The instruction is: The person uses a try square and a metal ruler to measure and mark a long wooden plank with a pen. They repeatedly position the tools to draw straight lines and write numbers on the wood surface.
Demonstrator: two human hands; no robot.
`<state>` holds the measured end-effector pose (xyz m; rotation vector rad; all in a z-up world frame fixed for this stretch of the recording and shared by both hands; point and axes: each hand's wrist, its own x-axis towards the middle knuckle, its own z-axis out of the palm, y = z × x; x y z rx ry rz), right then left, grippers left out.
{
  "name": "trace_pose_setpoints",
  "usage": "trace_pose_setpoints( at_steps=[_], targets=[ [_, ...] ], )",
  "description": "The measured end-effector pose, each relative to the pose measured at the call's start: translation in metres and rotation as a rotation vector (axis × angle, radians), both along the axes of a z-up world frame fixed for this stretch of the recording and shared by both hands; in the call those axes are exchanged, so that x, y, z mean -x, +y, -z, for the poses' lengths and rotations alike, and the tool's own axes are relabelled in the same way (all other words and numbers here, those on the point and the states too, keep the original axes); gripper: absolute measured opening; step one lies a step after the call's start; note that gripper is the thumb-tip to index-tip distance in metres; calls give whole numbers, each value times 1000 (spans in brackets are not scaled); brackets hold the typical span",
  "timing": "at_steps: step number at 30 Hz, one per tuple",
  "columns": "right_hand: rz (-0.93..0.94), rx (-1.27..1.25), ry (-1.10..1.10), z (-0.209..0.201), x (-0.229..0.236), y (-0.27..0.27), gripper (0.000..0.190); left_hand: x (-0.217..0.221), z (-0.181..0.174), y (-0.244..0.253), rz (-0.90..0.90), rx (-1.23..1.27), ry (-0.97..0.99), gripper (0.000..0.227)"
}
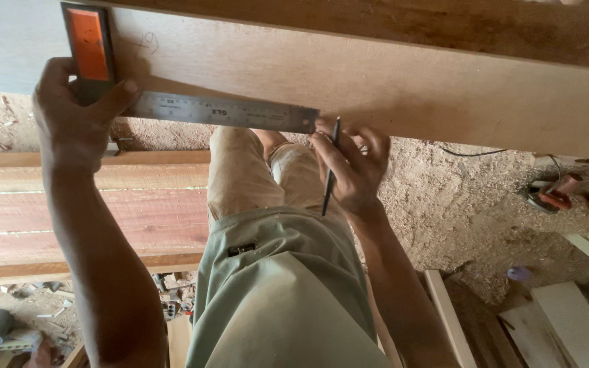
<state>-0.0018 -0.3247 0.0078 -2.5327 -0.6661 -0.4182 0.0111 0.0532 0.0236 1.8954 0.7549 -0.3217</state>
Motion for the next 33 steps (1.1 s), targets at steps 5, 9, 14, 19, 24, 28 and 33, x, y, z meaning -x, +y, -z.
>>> trace_pose_setpoints(
  at_steps=[5,9,14,19,24,28,33],
  targets=[
    [-53,18,35,2,3,9,14,7,6,17,29,-26,-30,44],
    [-40,17,81,-5,0,15,15,15,16,25,46,-65,20,47],
    [-22,1,61,-5,2,15,16,12,11,20,10,27,-39,43],
    [-23,33,-3,6,-1,16,15,2,-6,11,-40,14,-12,37],
    [-24,47,60,0,4,15,15,-3,-13,5,-64,66,-37,35],
    [-33,66,95,-11,1,17,16,-2,-11,5,-52,41,-56,35],
    [-40,59,93,-18,-4,21,17,6,0,11,-65,5,-22,35]
  ],
)
